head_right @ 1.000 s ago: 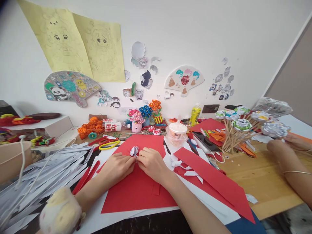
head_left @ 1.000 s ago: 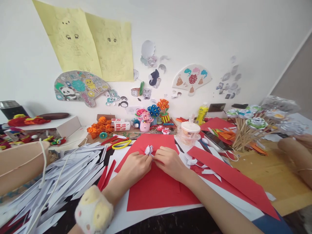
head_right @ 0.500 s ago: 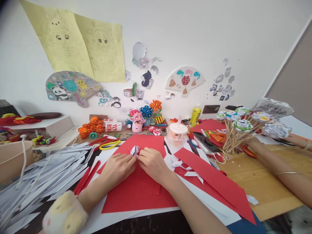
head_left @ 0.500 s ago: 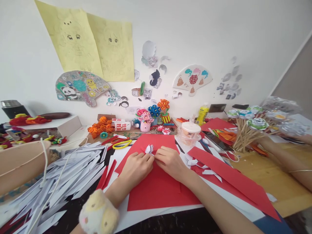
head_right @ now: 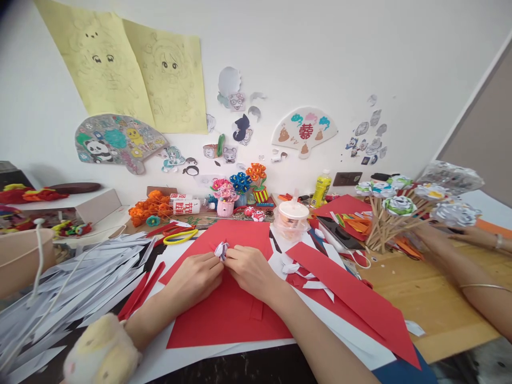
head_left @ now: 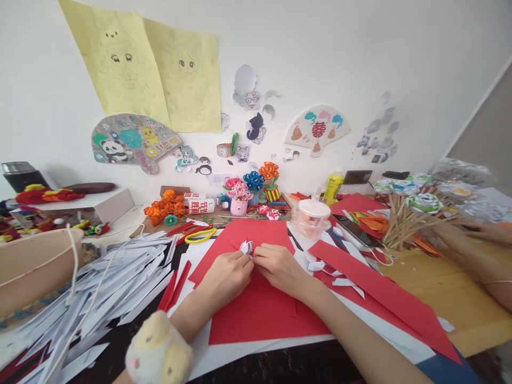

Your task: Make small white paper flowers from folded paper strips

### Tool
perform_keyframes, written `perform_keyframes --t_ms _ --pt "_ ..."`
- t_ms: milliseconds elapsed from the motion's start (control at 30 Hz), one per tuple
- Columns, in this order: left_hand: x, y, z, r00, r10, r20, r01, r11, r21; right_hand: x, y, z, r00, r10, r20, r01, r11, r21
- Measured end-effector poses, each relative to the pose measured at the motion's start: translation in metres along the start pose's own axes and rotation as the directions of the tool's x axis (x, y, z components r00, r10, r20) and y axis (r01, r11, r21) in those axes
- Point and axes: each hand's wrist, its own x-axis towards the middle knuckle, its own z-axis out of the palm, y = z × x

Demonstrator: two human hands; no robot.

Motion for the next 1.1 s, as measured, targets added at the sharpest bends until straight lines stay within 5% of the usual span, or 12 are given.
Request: perform_keyframes --t_ms 133,333,600,867,1100 --pt "0.000 0.002 -0.001 0.991 -0.130 -0.010 0.129 0.990 -0.063 0.001 -0.001 -0.004 0.998 0.058 0.002 -0.058 0.995 0.075" --pt "0.003 0.007 -0.005 0.962 -0.234 -0.142 0.247 0.965 0.083 0.002 -0.001 -0.006 0.984 0.166 -0.062 -0.159 0.982 0.098" --pt "0.006 0.010 -0.005 0.994 -0.113 -0.001 0.112 0.984 0.141 0.001 -0.001 -0.005 0.987 0.144 -0.066 -0.143 0.990 0.006" --pt "0.004 0.007 -0.004 0.997 -0.055 0.050 0.051 0.996 0.066 0.002 -0.002 -0.006 0.985 0.143 -0.094 -0.132 0.984 0.116" --pt "0.004 -0.004 -0.007 0.994 -0.029 0.109 0.048 0.984 -0.173 0.002 -0.002 -0.009 0.989 0.149 -0.025 -0.140 0.965 0.221"
